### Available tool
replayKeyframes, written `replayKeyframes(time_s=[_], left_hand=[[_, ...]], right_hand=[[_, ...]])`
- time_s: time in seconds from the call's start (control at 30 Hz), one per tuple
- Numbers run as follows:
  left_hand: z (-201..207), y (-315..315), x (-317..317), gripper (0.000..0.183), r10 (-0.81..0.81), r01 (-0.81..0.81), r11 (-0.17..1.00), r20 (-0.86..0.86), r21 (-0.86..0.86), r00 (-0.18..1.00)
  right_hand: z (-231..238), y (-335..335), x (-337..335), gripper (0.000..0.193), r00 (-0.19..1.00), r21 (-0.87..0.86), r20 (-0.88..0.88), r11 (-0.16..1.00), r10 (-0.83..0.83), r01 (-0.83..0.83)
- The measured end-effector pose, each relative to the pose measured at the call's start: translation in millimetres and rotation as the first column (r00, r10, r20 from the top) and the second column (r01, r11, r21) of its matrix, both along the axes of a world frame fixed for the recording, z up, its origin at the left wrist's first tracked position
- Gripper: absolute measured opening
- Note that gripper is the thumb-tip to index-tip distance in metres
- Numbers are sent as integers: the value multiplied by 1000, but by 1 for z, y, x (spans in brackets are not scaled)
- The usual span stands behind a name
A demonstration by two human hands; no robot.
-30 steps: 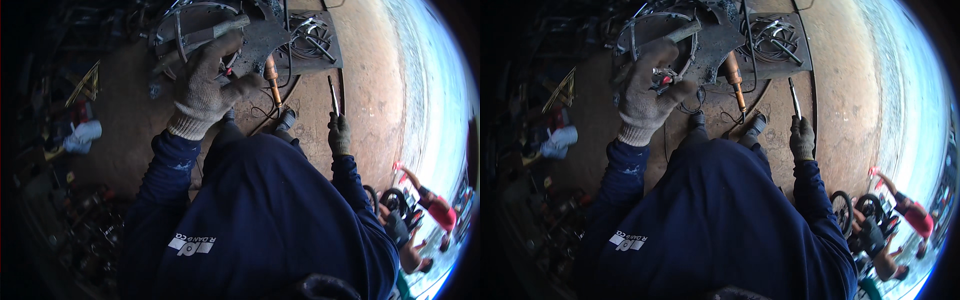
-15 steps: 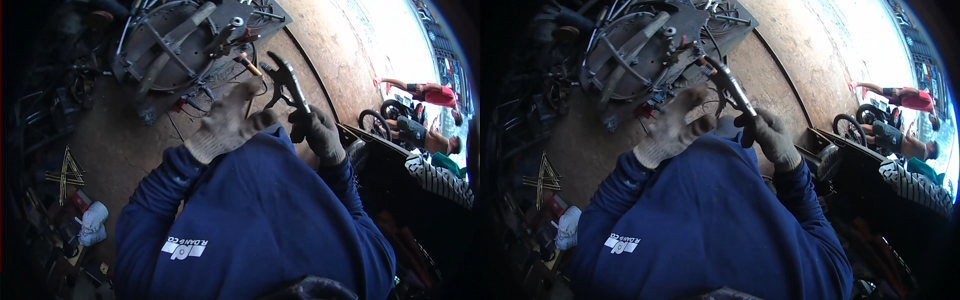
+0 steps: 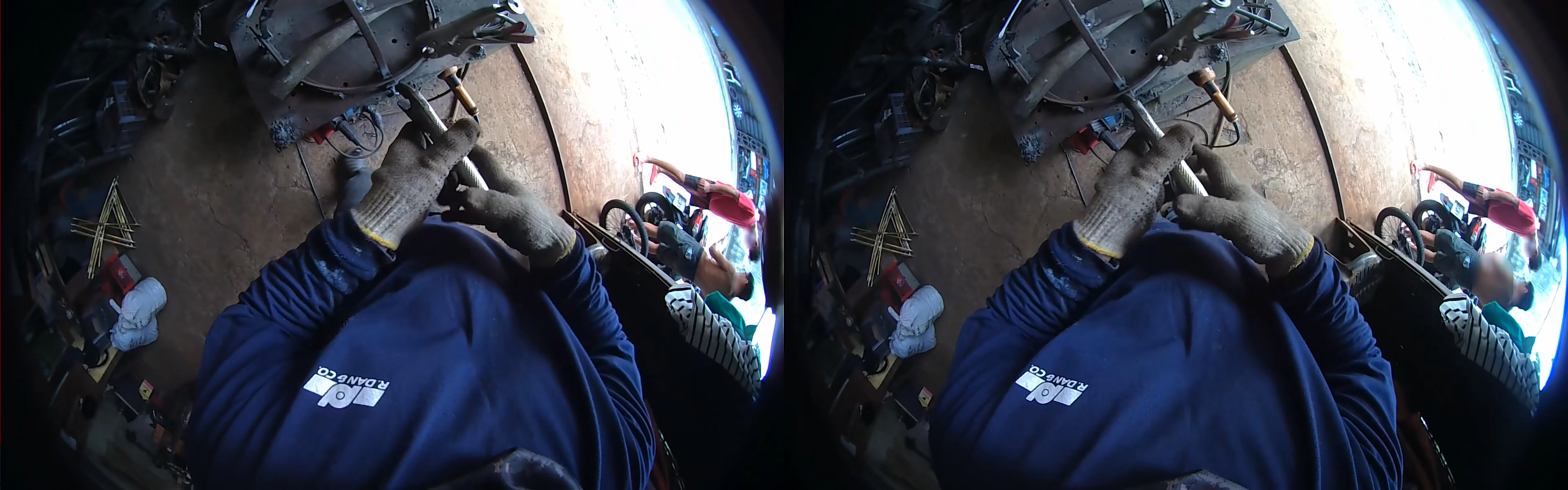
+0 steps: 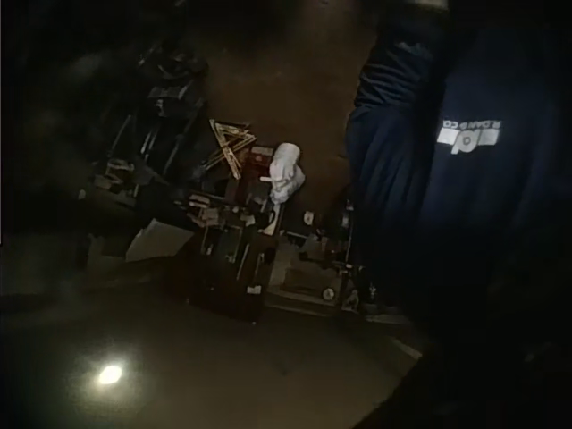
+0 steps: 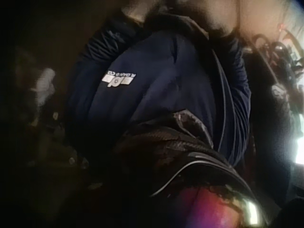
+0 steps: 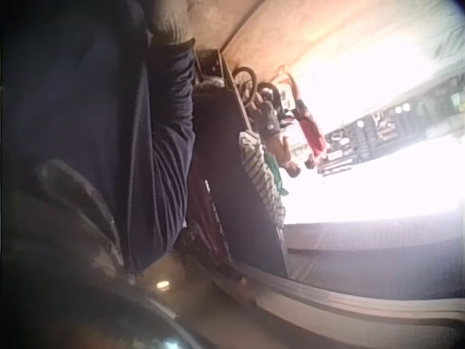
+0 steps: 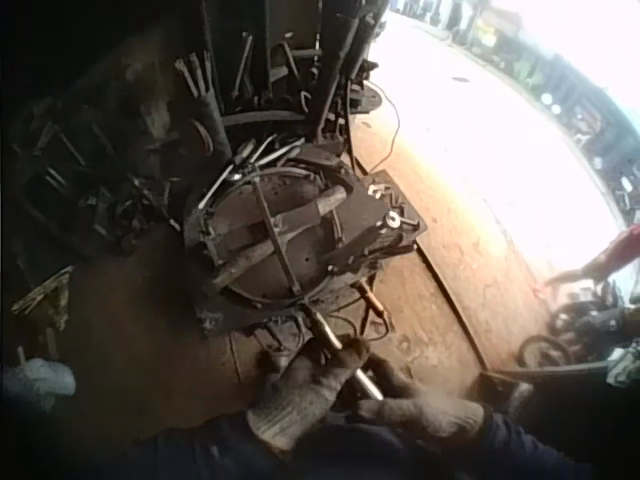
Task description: The person uses pliers and a hammer to shape and fit metal components onto a circular frame on a welding table.
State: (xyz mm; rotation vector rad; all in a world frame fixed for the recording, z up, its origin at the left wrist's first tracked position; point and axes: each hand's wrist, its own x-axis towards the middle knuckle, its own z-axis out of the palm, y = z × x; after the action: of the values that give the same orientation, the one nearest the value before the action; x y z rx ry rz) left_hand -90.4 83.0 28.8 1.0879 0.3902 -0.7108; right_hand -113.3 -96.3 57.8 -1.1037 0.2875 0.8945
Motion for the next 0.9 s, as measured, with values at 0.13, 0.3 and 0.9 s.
replayKeyframes(time_s=[0.13,0.3,0.9], left_hand=[[-3,43,12,47,-205,187,977,203,105,957],[-3,88,40,68,-372,370,928,208,48,905],[-32,175,79,42,-706,155,702,651,695,279]], right_hand=[[11,24,13,92,990,-22,-133,999,45,-49],[19,65,27,92,976,-180,-192,974,103,-138],[23,130,-4,84,965,-148,-130,967,-228,209]])
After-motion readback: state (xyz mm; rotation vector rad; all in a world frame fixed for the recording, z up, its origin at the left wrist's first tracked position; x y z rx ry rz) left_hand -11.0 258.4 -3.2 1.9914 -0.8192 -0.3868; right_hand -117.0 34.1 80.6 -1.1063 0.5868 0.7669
